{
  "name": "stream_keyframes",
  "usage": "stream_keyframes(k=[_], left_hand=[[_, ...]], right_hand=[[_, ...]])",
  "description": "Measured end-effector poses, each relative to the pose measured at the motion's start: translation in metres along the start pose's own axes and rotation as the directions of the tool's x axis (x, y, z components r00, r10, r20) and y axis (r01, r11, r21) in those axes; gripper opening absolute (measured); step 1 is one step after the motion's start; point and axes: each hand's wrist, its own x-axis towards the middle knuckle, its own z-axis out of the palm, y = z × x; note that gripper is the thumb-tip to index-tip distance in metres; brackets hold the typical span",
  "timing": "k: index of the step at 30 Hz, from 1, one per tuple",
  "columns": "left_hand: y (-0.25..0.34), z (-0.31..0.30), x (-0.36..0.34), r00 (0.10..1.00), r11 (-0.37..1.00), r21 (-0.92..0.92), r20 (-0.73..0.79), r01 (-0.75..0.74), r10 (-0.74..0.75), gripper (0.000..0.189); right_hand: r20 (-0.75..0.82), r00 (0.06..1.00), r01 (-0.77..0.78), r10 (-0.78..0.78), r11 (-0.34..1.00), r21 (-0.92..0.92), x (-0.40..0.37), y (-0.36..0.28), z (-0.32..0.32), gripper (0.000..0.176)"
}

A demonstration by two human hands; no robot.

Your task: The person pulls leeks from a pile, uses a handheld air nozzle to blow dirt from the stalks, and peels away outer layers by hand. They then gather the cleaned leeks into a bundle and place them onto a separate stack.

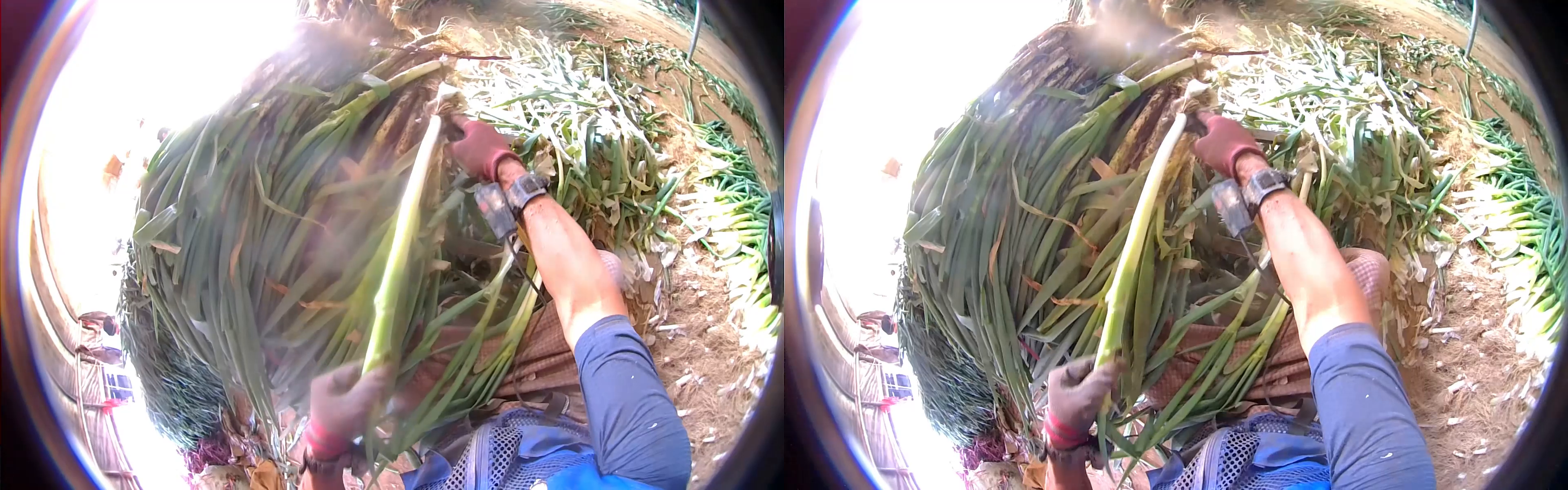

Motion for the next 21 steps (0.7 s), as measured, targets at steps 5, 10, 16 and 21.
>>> stream_keyframes(k=[5, 10, 16, 21], left_hand=[[-0.039, -0.004, -0.016, 0.992, 0.990, -0.110, -0.097, -0.084, 0.074, 0.026], [-0.033, 0.025, 0.033, 0.960, 0.960, -0.013, -0.013, -0.280, 0.279, 0.027], [-0.030, 0.075, 0.089, 0.886, 0.749, 0.479, 0.174, -0.458, 0.431, 0.038], [-0.015, 0.103, 0.091, 0.804, 0.554, 0.583, 0.455, -0.594, 0.383, 0.040]], right_hand=[[0.024, 0.990, 0.140, -0.142, 0.989, 0.046, 0.009, 0.023, 0.010, 0.078], [0.024, 0.949, 0.304, -0.313, 0.935, 0.180, -0.103, 0.049, 0.016, 0.078], [0.028, 0.988, 0.123, -0.154, 0.873, 0.471, -0.246, 0.034, -0.028, 0.079], [0.225, 0.930, 0.168, -0.290, 0.881, 0.441, -0.280, 0.032, -0.014, 0.081]])
